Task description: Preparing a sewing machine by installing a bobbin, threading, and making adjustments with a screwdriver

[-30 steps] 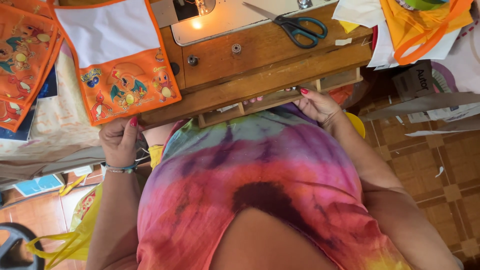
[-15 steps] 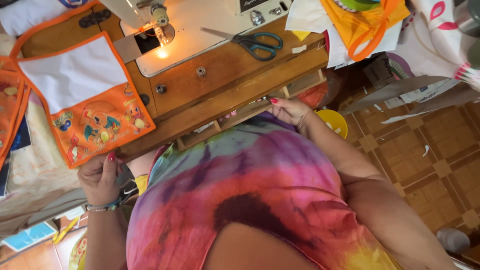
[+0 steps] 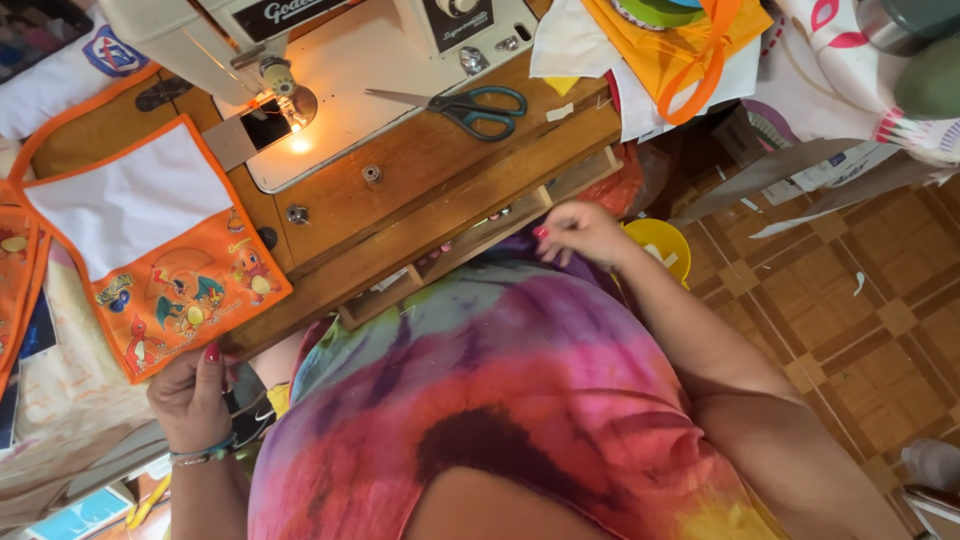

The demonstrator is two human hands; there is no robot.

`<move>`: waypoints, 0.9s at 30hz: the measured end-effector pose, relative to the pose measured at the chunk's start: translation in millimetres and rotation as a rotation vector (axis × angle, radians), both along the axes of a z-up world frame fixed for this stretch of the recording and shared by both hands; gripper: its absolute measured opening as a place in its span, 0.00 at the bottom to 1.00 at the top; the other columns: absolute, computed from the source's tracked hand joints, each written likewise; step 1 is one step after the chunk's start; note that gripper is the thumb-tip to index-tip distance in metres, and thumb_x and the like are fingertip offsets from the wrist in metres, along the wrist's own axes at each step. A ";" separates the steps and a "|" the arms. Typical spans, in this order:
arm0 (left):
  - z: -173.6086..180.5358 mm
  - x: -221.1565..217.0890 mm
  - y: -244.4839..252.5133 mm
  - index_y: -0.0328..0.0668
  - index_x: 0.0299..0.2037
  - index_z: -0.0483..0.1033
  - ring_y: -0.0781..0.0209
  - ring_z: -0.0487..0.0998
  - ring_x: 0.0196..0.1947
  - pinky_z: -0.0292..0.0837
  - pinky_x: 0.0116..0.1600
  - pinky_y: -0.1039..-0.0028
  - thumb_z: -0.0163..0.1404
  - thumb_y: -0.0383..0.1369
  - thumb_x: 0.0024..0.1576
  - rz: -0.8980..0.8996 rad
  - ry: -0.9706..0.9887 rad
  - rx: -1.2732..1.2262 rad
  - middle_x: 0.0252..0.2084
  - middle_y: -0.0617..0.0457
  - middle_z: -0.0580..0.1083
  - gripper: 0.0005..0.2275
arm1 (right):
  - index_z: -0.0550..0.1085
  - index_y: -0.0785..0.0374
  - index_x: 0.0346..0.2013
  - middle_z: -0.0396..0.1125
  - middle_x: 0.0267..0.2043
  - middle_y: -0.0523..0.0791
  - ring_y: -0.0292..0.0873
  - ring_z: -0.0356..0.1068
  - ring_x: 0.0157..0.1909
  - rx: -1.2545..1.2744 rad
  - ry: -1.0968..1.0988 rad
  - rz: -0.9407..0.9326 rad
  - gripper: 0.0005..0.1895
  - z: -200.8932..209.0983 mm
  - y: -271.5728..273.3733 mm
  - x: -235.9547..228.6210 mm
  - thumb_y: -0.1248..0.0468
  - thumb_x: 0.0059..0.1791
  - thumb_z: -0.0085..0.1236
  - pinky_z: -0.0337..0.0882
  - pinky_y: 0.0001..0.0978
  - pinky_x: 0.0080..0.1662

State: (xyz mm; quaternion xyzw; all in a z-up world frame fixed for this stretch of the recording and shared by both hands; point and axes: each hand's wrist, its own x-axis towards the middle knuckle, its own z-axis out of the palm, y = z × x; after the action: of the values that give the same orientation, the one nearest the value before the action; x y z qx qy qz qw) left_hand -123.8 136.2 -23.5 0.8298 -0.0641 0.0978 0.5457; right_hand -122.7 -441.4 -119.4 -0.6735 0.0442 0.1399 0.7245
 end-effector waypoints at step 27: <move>-8.4 5.4 2.3 0.36 0.32 0.75 0.68 0.68 0.24 0.62 0.32 0.80 0.49 0.30 0.72 0.078 0.088 0.024 0.24 0.49 0.70 0.14 | 0.60 0.60 0.65 0.71 0.26 0.49 0.43 0.75 0.24 -0.029 -0.125 -0.134 0.30 13.5 -34.1 3.3 0.76 0.49 0.49 0.76 0.29 0.30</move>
State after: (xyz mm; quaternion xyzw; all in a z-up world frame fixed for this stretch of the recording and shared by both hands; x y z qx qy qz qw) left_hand -118.4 138.5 -31.8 0.8417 -0.0088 0.0818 0.5336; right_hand -119.3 -475.5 -105.9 -0.6869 0.0460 0.0480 0.7237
